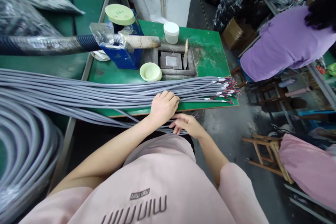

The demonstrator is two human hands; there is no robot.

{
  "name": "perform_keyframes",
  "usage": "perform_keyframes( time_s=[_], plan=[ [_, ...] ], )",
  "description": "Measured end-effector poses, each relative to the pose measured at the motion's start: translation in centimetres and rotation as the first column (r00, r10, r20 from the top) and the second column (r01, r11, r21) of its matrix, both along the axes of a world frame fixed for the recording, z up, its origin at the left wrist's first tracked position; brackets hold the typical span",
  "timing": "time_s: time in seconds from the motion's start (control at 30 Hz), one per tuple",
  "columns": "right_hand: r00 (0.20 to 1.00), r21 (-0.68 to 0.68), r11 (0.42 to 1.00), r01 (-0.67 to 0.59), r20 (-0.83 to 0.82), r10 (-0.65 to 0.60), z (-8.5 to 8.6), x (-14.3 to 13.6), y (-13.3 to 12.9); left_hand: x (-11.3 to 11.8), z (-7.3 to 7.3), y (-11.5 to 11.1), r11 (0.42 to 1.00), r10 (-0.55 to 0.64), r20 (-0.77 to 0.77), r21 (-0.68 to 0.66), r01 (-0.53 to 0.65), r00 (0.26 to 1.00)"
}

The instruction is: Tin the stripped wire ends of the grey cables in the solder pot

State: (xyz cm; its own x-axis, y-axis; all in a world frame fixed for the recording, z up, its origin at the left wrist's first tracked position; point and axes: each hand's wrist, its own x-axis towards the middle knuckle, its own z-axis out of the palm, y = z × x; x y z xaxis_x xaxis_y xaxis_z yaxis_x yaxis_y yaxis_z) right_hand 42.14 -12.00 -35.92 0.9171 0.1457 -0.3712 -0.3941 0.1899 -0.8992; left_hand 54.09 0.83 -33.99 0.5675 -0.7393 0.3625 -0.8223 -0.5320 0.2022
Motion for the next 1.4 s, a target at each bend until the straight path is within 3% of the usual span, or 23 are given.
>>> perform_keyframes(
  time_s=[0.1, 0.2, 0.3, 0.43, 0.5, 0.53, 0.6, 0.7, 0.77, 0.83, 0.93, 1.07, 1.13, 1.23, 1.4],
  plan=[
    [0.971, 0.144, 0.961, 0.238, -0.031, -0.236, 0.0, 1.0, -0.7, 0.2, 0.2, -0.2, 1.0, -0.017, -0.003, 0.008, 0.017, 1.0],
    [0.947, 0.174, 0.931, 0.32, -0.044, -0.317, 0.3, 1.2, -1.6, 0.4, 0.9, -0.2, 0.999, -0.033, -0.065, -0.036, 0.03, 0.997],
    [0.899, 0.212, 0.88, 0.425, 0.013, -0.437, 1.1, 1.0, -2.7, 0.3, 2.0, 0.3, 0.986, -0.107, -0.249, -0.153, 0.07, 0.963],
    [0.662, 0.257, 0.683, 0.684, 0.175, -0.729, 3.0, 0.9, -4.8, -0.2, 2.7, 1.1, 0.965, -0.247, -0.524, -0.206, 0.161, 0.815],
    [0.534, 0.246, 0.593, 0.767, 0.267, -0.802, 3.9, 0.9, -5.5, -0.3, 2.3, 1.0, 0.948, -0.317, -0.553, -0.194, 0.251, 0.77],
    [0.501, 0.224, 0.576, 0.786, 0.313, -0.807, 4.3, 0.9, -5.6, -0.3, 2.0, 0.8, 0.935, -0.355, -0.541, -0.191, 0.3, 0.762],
    [0.542, 0.13, 0.622, 0.772, 0.378, -0.751, 4.9, 0.7, -5.4, -0.2, 1.3, 0.3, 0.909, -0.414, -0.51, -0.182, 0.376, 0.754],
    [0.718, -0.081, 0.746, 0.661, 0.36, -0.597, 5.5, 0.1, -4.5, 0.1, 0.6, -0.1, 0.89, -0.444, -0.54, -0.175, 0.421, 0.715],
    [0.808, -0.206, 0.795, 0.57, 0.313, -0.499, 5.7, -0.2, -3.6, 0.4, 0.5, 0.0, 0.872, -0.481, -0.59, -0.242, 0.426, 0.649],
    [0.888, -0.303, 0.84, 0.449, 0.26, -0.381, 5.8, -0.4, -2.7, 0.6, 0.6, 0.4, 0.851, -0.525, -0.643, -0.396, 0.345, 0.558],
    [0.966, -0.381, 0.894, 0.238, 0.184, -0.179, 5.6, -0.2, -1.2, 0.6, 0.6, 1.3, 0.801, -0.558, -0.729, -0.599, 0.027, 0.396],
    [0.984, -0.432, 0.894, 0.116, 0.173, -0.044, 5.4, 0.3, 0.4, 0.3, 0.3, 2.4, 0.68, -0.643, -0.747, -0.658, -0.323, 0.167],
    [0.983, -0.464, 0.88, 0.101, 0.183, -0.016, 5.4, 0.6, 0.8, 0.2, 0.4, 2.8, 0.63, -0.676, -0.73, -0.643, -0.436, 0.102],
    [0.982, -0.504, 0.859, 0.09, 0.19, 0.009, 5.5, 0.9, 1.1, 0.1, 1.0, 3.1, 0.585, -0.68, -0.729, -0.603, -0.542, 0.077],
    [0.979, -0.551, 0.83, 0.088, 0.201, 0.03, 5.8, 1.3, 1.6, 0.1, 1.7, 2.9, 0.529, -0.607, -0.783, -0.526, -0.666, 0.136]
  ],
)
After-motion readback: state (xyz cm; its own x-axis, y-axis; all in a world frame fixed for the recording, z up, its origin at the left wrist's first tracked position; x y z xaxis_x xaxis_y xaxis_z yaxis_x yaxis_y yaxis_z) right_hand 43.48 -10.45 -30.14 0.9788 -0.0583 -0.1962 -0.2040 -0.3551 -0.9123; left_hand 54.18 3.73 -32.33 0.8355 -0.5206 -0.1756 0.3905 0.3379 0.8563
